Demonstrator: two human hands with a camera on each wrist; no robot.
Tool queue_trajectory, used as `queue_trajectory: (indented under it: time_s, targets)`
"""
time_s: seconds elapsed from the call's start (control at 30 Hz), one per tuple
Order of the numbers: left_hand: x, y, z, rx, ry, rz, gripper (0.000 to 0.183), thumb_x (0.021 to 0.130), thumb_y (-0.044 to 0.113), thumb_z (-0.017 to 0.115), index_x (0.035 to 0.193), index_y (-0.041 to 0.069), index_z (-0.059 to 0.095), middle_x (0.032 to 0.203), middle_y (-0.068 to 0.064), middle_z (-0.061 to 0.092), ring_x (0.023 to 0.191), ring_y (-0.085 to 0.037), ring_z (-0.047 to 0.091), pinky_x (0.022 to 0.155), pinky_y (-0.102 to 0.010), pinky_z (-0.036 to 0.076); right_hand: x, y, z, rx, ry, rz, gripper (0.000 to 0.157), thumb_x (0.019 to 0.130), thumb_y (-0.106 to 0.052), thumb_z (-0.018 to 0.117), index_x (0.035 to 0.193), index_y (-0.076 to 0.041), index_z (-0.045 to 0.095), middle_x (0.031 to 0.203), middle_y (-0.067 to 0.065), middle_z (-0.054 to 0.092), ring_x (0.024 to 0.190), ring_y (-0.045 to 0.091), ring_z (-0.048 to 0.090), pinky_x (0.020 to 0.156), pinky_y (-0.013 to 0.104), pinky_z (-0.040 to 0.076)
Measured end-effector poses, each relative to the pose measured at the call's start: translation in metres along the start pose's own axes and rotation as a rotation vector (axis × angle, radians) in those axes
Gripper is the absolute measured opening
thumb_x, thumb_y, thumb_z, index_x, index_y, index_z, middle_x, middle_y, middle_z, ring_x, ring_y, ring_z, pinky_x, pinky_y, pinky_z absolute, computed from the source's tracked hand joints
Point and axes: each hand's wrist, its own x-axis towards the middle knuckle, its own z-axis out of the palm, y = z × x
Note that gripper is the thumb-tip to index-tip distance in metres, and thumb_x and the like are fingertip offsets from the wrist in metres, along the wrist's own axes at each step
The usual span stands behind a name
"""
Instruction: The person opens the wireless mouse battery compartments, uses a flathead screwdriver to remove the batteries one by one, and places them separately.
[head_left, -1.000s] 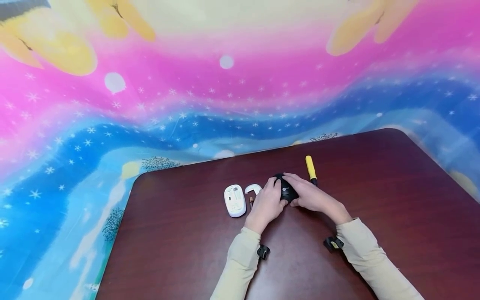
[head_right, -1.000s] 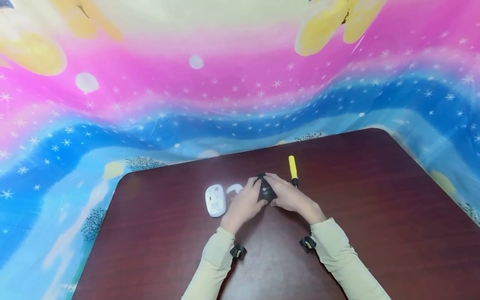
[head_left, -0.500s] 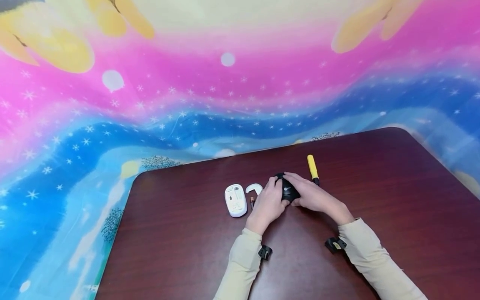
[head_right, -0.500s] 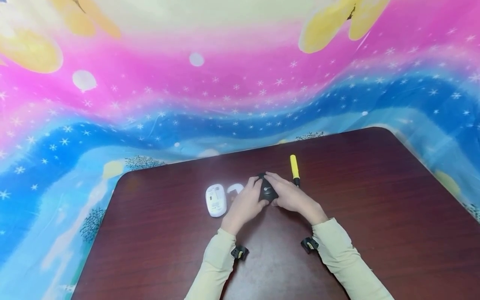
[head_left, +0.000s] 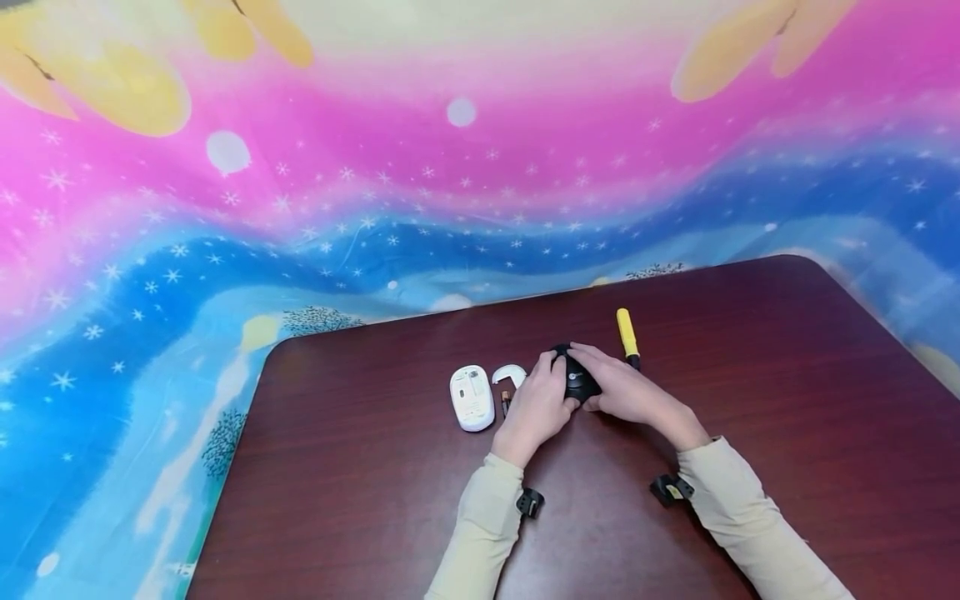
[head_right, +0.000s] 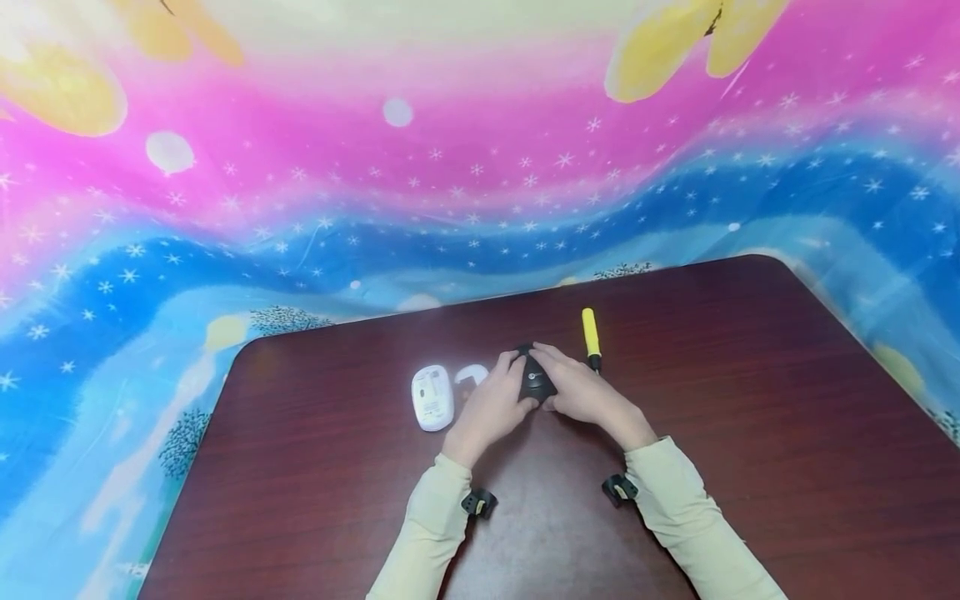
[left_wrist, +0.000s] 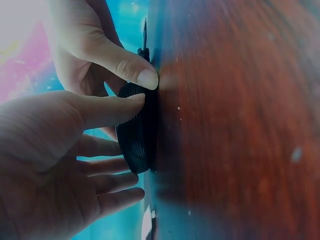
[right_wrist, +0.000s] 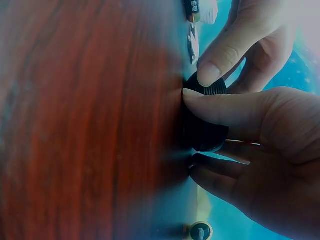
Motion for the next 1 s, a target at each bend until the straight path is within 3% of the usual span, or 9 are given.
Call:
queue_trajectory:
  time_s: [0.17, 0.47, 0.73, 0.93, 1.0]
  targets:
    - [0.000, -0.005, 0.001, -0.044, -0.013, 0.005, 0.064, 0.097, 0.021, 0.075, 0.149, -0.002, 0.049, 0.152, -0.017, 0.046, 0.134, -0.024, 0.055, 0.105, -0.034, 0.049, 0.000, 0.000, 0.000, -0.015, -0.010, 0.004, 0.077, 0.088, 0.005, 0.076, 0.153, 0.011, 0.037, 0.160, 0.030, 0.032, 0.142, 0.047, 0.041, 0.106, 0.058, 0.044]
    - [-0.002, -0.006, -0.005, -0.019, -0.009, 0.040, 0.066, 0.089, 0.006, 0.076, 0.149, -0.003, 0.049, 0.150, -0.017, 0.048, 0.128, -0.024, 0.060, 0.098, -0.032, 0.053, 0.000, -0.003, -0.010, 0.041, -0.047, 0.004, 0.074, 0.091, -0.005, 0.078, 0.151, 0.013, 0.040, 0.156, 0.033, 0.037, 0.140, 0.049, 0.042, 0.108, 0.060, 0.042]
    - [-0.001, -0.006, -0.003, -0.021, 0.115, 0.060, 0.043, 0.095, 0.007, 0.072, 0.134, -0.002, 0.057, 0.128, -0.014, 0.060, 0.111, -0.021, 0.067, 0.089, -0.031, 0.056, -0.003, -0.003, -0.021, 0.097, 0.015, -0.034, 0.055, 0.096, -0.022, 0.076, 0.139, 0.006, 0.058, 0.136, 0.023, 0.062, 0.125, 0.039, 0.059, 0.101, 0.057, 0.047]
    - [-0.001, -0.007, -0.004, -0.057, 0.159, 0.050, 0.028, 0.100, 0.011, 0.068, 0.125, 0.001, 0.060, 0.114, -0.012, 0.063, 0.097, -0.022, 0.069, 0.080, -0.033, 0.058, -0.003, -0.006, -0.025, 0.114, 0.088, -0.032, 0.045, 0.101, -0.031, 0.070, 0.133, 0.000, 0.065, 0.126, 0.015, 0.070, 0.113, 0.029, 0.066, 0.095, 0.052, 0.051]
    - [0.000, -0.008, -0.004, -0.080, 0.172, 0.047, 0.027, 0.101, 0.013, 0.067, 0.124, 0.003, 0.060, 0.111, -0.011, 0.064, 0.093, -0.022, 0.069, 0.078, -0.034, 0.059, -0.003, -0.007, -0.026, 0.116, 0.108, -0.030, 0.042, 0.102, -0.030, 0.068, 0.131, -0.001, 0.067, 0.123, 0.014, 0.071, 0.101, 0.024, 0.067, 0.088, 0.048, 0.053]
